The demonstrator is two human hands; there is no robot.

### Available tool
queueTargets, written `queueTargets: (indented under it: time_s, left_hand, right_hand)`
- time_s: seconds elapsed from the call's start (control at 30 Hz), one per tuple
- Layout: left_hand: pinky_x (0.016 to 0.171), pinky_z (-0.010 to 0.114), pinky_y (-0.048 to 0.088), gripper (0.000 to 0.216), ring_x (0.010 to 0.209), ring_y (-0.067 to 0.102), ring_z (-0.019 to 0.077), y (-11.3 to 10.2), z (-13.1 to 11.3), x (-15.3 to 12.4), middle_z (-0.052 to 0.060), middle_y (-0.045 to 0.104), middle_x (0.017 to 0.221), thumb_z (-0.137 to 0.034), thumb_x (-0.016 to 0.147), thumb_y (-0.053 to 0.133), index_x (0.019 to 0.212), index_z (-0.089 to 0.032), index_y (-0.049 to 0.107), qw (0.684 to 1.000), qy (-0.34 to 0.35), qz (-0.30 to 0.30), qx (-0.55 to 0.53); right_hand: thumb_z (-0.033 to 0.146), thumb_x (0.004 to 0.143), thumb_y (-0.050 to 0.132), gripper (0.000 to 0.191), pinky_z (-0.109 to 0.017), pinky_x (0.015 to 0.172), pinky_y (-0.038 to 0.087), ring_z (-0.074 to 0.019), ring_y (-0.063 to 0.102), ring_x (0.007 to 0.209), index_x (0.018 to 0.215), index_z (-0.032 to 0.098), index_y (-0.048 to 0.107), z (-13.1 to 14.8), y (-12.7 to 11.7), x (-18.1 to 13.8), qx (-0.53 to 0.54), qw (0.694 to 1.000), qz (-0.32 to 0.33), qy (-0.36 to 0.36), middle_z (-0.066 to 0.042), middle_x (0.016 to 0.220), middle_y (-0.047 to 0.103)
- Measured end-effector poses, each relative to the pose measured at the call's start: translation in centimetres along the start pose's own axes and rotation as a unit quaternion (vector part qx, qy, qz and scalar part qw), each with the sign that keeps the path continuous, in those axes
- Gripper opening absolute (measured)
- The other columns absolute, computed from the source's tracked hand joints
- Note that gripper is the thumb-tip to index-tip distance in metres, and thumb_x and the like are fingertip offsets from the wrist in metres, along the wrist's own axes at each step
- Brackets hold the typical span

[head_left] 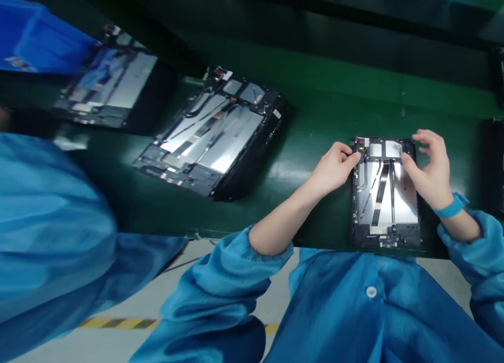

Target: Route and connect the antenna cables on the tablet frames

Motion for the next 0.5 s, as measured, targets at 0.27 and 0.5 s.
queueTargets:
  time_s: [0.27, 0.5]
  left_hand:
    - [0.127, 0.056, 0.037, 0.059, 0.148, 0.050, 0.0357, 1.4, 1.0, -5.9, 0.020, 0.056, 0.153, -0.036, 0.097, 0.060, 0.153, -0.016, 0.054, 0.991, 0.116, -0.001, 0.071]
    - [0.113, 0.043, 0.055, 0.064, 0.137, 0.064, 0.0297, -10.3, -1.3, -3.0, 0.011, 0.068, 0.149, -0.020, 0.080, 0.083, 0.141, -0.023, 0.068, 0.985, 0.132, -0.054, -0.093]
  right_hand:
    - [0.047, 0.093, 0.071, 0.071, -0.062, 0.137, 0.021, -0.0332, 0.027, 0.166, 0.158, 0.031, 0.047, -0.4, 0.7, -7.6, 0.103, 0.979, 0.099, 0.143, -0.010, 0.172, 0.041]
    - [0.050, 0.094, 0.072, 0.070, -0.056, 0.119, 0.052, -0.0319, 0.056, 0.148, 0.157, 0.037, 0.045, 1.6, 5.2, -5.5, 0.246, 0.946, 0.176, 0.120, -0.011, 0.166, 0.050]
Point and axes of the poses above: each hand's wrist, its own x-axis towards the middle knuckle, its own y-axis out of the palm, z = x × y, the point moved 5 cm from there along x, towards the middle knuckle
